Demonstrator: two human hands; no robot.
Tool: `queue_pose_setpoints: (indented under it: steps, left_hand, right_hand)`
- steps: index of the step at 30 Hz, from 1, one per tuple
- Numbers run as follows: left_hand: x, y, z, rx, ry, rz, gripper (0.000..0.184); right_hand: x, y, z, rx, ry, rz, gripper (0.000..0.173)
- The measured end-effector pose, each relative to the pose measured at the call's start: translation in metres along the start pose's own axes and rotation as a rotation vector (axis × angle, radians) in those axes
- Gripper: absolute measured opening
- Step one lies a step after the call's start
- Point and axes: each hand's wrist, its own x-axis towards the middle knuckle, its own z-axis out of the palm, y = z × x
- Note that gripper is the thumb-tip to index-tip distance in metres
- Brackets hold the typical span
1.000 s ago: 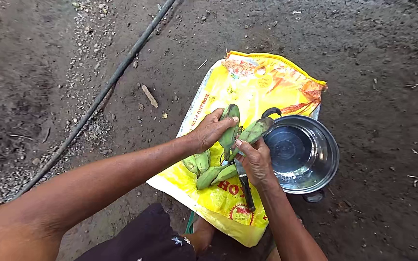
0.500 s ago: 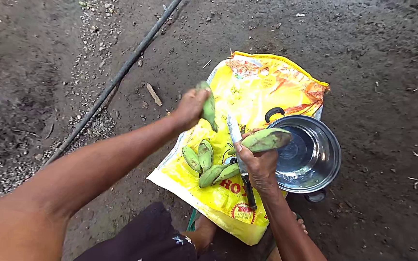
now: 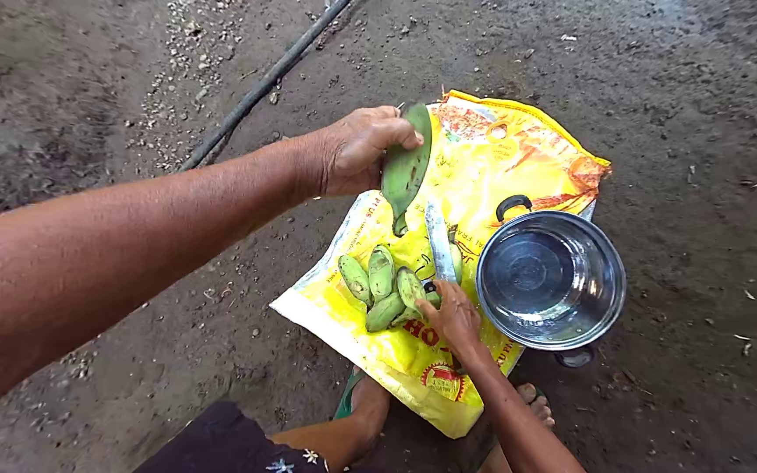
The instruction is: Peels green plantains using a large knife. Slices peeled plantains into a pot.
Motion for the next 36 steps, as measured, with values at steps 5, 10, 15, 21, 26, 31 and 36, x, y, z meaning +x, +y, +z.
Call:
queue_pose_setpoints:
  steps: [5,10,15,21,26,31,36]
  left_hand:
    - [0.018,-0.027,0.031,-0.039,0.028,0.068,0.022]
    - [0.010,-0.057,0.040,-0.139,0.110,-0.032,0.030]
    - [-0.003,-0.046,0.030,-0.204,0.126,-0.015,0.022]
    - [-0.008,-0.043,0.013,-0.283,0.174,0.005,0.027]
    - [-0.008,-0.038,0.015,-0.402,0.305,0.086,0.025]
    - [-0.003,-0.039,0.010,-0.418,0.429,0.139,0.028]
    - [0.002,-0.037,0.014,-0.379,0.505,0.134,0.034]
  right_hand:
    - [-0.006,0.025,0.022,-0.177,0.324,0.013,0.046]
    - [0.003,0.030,0.019,-0.058,0.130,0.097,0.067]
    - [0.008,0.026,0.022,0.171,0.198,0.096,0.080]
    - [0.003,0.022,0.022,0.254,0.210,0.167,0.068]
    - [-0.001,0.013,0.022,0.575,0.233,0.112,0.037]
    - [-0.005,-0.006,0.003,1.165,0.356,-0.028,0.060]
    - [-0.026,-0.036,-0.034,1.729,0.223,-0.125,0.043]
